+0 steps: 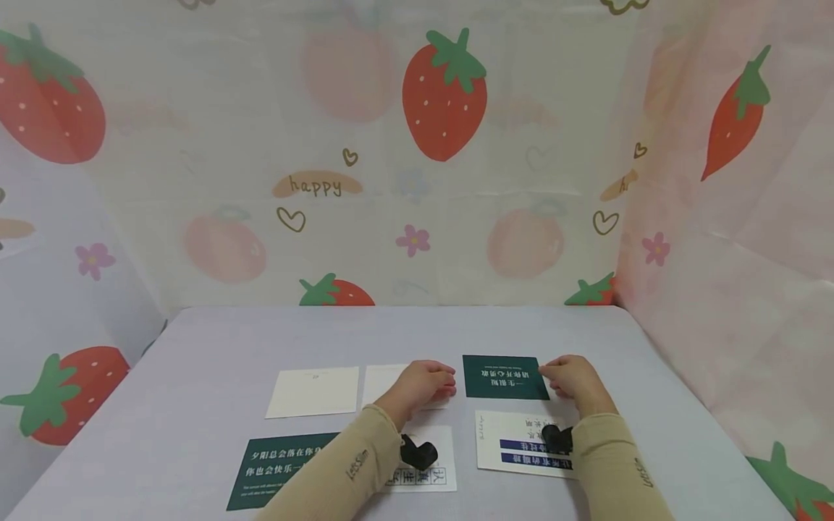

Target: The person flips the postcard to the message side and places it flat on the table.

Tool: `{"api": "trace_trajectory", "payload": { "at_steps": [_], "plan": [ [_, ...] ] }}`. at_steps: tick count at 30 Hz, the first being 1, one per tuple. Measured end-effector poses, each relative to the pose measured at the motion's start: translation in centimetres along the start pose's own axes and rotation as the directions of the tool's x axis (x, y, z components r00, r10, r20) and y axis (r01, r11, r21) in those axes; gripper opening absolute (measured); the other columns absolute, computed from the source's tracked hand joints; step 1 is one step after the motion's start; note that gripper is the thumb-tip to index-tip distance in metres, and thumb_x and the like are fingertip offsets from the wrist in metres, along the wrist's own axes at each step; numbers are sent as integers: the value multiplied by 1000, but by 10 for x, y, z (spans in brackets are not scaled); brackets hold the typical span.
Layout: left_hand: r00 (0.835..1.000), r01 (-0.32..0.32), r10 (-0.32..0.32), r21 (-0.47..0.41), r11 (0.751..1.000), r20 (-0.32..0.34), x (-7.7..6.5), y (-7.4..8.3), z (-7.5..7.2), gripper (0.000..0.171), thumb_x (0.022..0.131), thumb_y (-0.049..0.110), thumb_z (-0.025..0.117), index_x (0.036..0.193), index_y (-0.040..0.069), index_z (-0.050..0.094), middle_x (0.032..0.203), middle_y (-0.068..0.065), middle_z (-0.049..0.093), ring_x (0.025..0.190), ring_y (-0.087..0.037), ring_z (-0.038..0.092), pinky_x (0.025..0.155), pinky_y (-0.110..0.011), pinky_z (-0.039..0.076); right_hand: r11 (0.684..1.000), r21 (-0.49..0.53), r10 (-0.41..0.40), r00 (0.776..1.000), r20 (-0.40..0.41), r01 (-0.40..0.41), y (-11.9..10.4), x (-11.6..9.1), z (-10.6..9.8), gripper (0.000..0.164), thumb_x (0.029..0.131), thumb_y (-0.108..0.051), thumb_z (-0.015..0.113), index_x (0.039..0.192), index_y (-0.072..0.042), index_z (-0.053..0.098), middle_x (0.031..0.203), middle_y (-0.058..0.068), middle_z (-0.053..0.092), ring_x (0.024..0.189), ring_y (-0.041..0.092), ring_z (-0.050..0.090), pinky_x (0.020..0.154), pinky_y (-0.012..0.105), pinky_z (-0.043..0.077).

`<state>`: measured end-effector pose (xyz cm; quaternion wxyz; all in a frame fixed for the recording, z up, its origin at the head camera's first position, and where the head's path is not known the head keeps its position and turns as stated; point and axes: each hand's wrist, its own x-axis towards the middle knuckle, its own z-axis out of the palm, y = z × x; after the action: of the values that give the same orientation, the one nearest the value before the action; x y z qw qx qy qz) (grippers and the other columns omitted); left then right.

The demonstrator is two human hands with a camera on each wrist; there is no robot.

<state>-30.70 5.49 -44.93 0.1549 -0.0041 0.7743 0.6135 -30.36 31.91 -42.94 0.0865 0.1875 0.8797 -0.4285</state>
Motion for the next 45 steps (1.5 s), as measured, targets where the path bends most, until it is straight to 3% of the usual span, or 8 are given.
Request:
{"api": "trace_trajectory", "payload": {
  "at_steps": [19,32,45],
  "plan": [
    [998,51,-51,-10,999,28,-1,2,9,21,87,20,59,105,11,64,89,-1,63,76,-12,60,68,-26,50,1000,24,-9,1000,5,9,-6,-1,8,36,91,-19,54,116,7,53,103,18,59,85,20,57,57,16,47],
    [998,40,-37,-60,997,43,-1,1,10,25,88,17,58,110,7,61,88,-4,63,76,-13,62,67,-24,52,994,94,49,999,-2,-48,-6,2,12,37,91,-20,55,116,6,52,107,20,59,91,24,58,57,16,46],
    [999,35,-32,-63,997,38,-3,2,9,24,88,16,57,110,7,62,87,-5,63,73,-13,61,65,-23,52,995,88,41,999,-9,-40,-8,-1,15,40,92,-21,54,118,9,50,108,21,56,91,26,56,57,15,46]
  ]
}}
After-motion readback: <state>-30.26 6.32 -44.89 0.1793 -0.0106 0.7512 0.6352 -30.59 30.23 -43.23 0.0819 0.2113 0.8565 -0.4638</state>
